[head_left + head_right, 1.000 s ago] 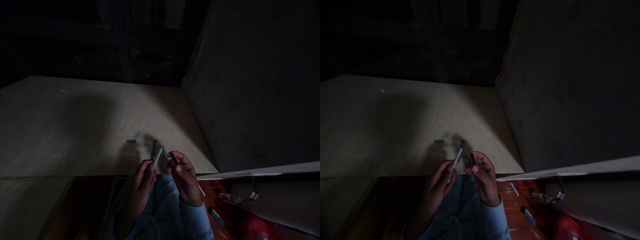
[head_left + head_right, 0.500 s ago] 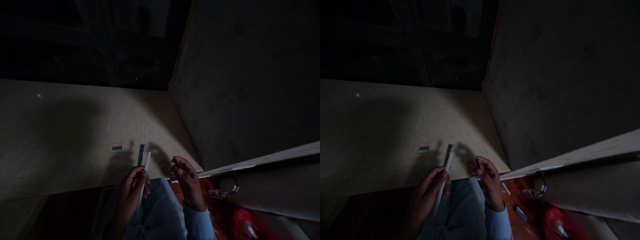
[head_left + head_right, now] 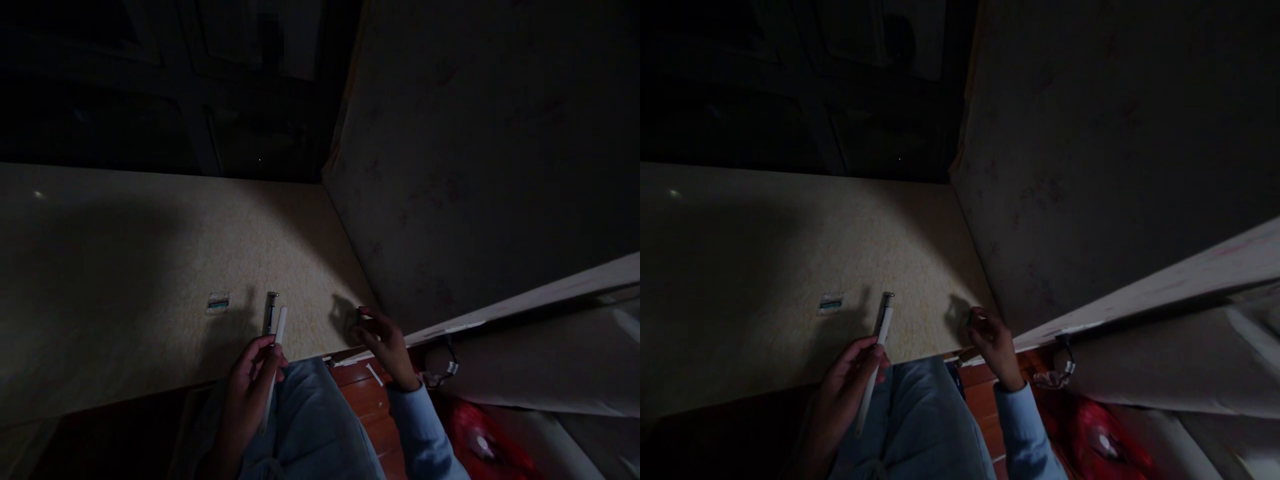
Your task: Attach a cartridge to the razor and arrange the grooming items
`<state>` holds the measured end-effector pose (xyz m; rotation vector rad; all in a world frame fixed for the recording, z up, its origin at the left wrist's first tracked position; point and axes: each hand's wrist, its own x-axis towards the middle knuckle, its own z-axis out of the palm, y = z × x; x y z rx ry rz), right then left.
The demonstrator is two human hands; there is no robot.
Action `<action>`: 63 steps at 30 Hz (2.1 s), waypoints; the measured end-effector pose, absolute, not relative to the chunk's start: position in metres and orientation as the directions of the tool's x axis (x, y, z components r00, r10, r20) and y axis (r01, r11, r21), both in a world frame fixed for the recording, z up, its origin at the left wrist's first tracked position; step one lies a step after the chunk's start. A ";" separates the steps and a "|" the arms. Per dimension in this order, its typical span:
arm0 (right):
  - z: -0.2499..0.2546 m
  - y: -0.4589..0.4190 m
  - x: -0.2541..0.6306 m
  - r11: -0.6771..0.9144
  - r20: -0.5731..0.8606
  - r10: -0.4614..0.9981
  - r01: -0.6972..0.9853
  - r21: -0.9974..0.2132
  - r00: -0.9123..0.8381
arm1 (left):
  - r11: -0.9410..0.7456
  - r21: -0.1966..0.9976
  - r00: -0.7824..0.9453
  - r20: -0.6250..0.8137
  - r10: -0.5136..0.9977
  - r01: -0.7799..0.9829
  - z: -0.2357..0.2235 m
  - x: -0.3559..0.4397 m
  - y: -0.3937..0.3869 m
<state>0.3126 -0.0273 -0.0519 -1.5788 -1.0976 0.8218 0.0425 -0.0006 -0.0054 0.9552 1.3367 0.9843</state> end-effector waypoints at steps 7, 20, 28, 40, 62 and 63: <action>-0.058 -0.006 0.343 -0.102 0.108 0.953 0.638 -0.764 0.282 | 0.300 0.954 0.001 -0.300 0.954 -0.006 -0.002 0.039 0.000; -0.056 0.024 0.348 -0.273 -0.047 0.958 0.852 -0.447 0.282 | 0.333 0.943 0.002 -0.333 0.943 -0.020 -0.002 0.035 0.003; -0.051 0.027 0.342 -0.346 -0.093 0.938 0.904 -0.250 0.334 | 0.285 0.958 0.019 -0.284 0.959 -0.026 -0.005 0.032 0.001; -0.047 0.021 0.334 -0.373 -0.084 0.928 0.909 -0.186 0.364 | 0.304 0.952 0.062 -0.302 0.951 -0.025 -0.005 0.031 0.001; -0.051 -0.012 0.288 -0.186 0.244 0.881 0.770 -0.611 0.406 | 0.308 0.945 0.077 -0.301 0.951 -0.112 -0.022 0.035 -0.002; -0.050 -0.018 0.278 -0.123 0.248 0.892 0.729 -0.673 0.379 | 0.308 0.942 0.073 -0.301 0.951 -0.134 -0.023 0.037 -0.002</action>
